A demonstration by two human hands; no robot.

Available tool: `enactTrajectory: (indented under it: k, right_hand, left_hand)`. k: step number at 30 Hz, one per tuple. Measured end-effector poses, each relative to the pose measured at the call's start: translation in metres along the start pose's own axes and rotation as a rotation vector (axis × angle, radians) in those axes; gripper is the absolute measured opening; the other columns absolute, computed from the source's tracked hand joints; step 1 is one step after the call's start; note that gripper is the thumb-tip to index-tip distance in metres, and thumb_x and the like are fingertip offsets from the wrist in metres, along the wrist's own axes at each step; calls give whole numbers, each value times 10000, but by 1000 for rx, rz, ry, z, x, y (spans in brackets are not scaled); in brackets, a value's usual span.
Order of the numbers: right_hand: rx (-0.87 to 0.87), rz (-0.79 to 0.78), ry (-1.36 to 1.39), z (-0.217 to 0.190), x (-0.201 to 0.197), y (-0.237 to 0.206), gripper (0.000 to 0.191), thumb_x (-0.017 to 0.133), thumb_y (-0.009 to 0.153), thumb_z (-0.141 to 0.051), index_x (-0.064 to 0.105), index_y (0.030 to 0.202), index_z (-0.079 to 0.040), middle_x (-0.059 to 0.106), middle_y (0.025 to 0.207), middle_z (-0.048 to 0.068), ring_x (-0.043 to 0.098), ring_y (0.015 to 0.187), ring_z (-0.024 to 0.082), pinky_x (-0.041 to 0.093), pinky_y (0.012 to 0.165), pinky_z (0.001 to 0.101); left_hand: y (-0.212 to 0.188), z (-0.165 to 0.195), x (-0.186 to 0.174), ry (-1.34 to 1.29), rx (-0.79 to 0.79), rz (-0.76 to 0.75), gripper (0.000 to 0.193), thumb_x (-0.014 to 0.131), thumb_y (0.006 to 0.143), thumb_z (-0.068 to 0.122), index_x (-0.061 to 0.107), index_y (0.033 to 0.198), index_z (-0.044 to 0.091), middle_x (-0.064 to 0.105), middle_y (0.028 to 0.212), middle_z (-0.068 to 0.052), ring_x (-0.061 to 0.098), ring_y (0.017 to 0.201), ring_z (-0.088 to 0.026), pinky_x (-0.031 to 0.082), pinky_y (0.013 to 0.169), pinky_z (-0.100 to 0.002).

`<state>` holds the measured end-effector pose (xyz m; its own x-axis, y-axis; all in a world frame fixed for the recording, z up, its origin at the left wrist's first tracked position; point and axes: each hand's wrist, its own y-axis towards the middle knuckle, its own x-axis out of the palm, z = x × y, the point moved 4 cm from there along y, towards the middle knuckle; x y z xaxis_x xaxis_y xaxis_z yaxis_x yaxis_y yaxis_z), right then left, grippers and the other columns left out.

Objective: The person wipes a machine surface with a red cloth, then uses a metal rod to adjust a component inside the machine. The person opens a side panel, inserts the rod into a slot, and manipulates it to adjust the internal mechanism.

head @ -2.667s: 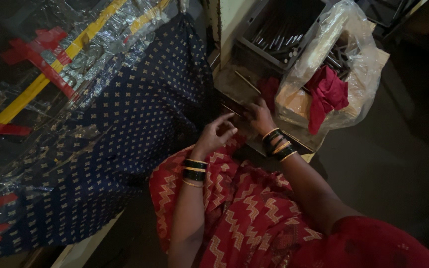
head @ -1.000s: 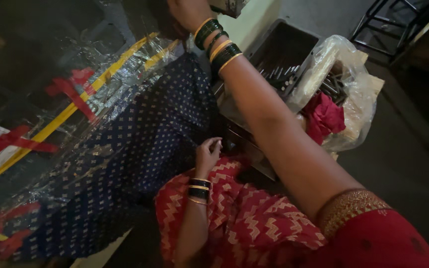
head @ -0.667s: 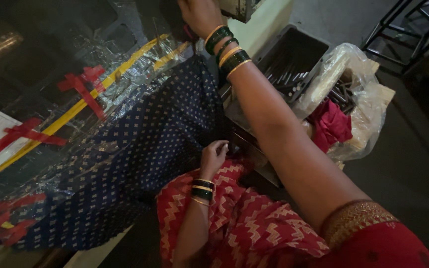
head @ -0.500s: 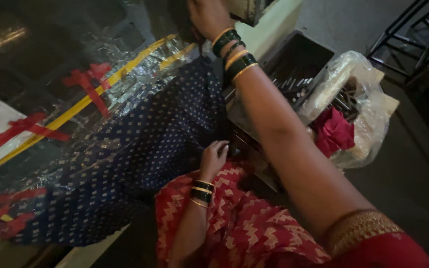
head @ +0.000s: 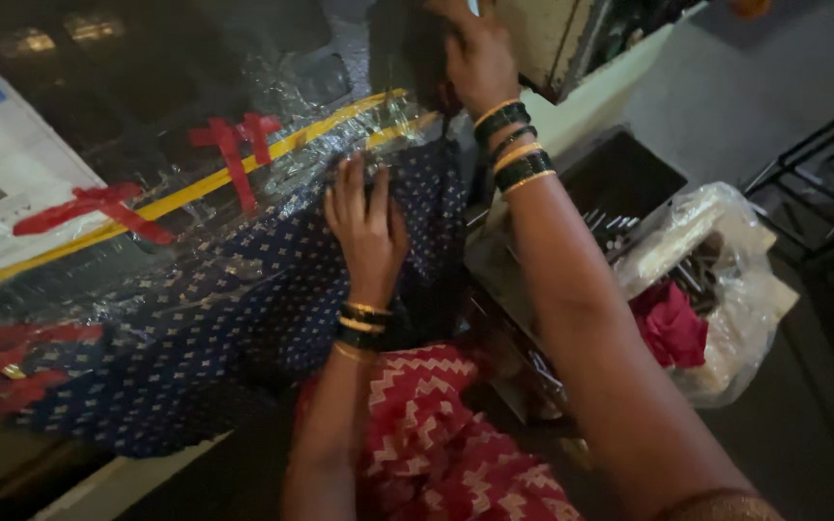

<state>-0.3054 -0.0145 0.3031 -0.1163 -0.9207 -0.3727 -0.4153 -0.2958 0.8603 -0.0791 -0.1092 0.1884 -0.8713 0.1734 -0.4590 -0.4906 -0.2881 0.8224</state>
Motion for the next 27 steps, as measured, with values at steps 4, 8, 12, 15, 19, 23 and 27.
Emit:
enactTrajectory:
  k: [4, 8, 12, 15, 19, 23, 27]
  right_hand:
    - [-20, -20, -46, -12, -7, 2, 396, 607, 952, -39, 673, 1288, -238, 679, 1188, 191, 659, 1033, 436, 540, 893, 482]
    - [-5, -32, -30, -15, -11, 0, 353, 607, 975, -59, 675, 1266, -247, 710, 1165, 163, 677, 1000, 412, 543, 876, 467]
    - [55, -37, -53, -5, -9, -4, 317, 611, 985, -92, 693, 1256, -233, 719, 1109, 167, 679, 956, 404, 542, 847, 471]
    - [42, 20, -110, 7, -5, -6, 244, 648, 996, -125, 705, 1226, -185, 718, 1064, 186, 668, 947, 421, 542, 831, 478]
    - [8, 39, -79, 25, 1, -7, 211, 653, 1012, -147, 707, 1215, -139, 713, 1067, 202, 666, 979, 432, 545, 839, 478]
    - [58, 5, -142, 45, 10, -7, 185, 660, 1010, -173, 707, 1178, -113, 717, 1072, 194, 644, 1002, 444, 530, 857, 494]
    - [50, 41, -188, 52, 14, -8, 177, 678, 987, -167, 712, 1147, -99, 726, 1079, 184, 614, 967, 469, 507, 836, 518]
  left_hand:
    - [18, -9, 5, 86, -19, 17, 441, 578, 986, 136, 614, 1421, 75, 405, 1613, -113, 316, 1531, -330, 226, 1238, -565]
    - [10, -13, 10, 158, 5, 25, 438, 581, 1024, 156, 607, 1458, 103, 381, 1650, -59, 325, 1542, -290, 244, 1231, -524]
    - [-3, -18, 10, 209, -15, -59, 435, 595, 1041, 177, 586, 1474, 136, 368, 1669, -24, 318, 1560, -269, 256, 1245, -495]
    - [-12, -17, 9, 235, -31, -115, 497, 605, 996, 204, 561, 1487, 141, 357, 1662, -49, 303, 1540, -299, 253, 1214, -507]
    - [-16, -12, 6, 279, -16, -93, 561, 612, 984, 223, 520, 1534, 172, 327, 1677, -38, 277, 1544, -296, 243, 1221, -498]
    - [-14, -12, 9, 285, -41, -137, 618, 622, 953, 222, 485, 1555, 178, 288, 1688, -37, 257, 1549, -296, 224, 1234, -501]
    - [-17, -14, 8, 259, -47, -174, 661, 636, 937, 215, 460, 1573, 178, 260, 1703, -40, 248, 1568, -299, 216, 1252, -502]
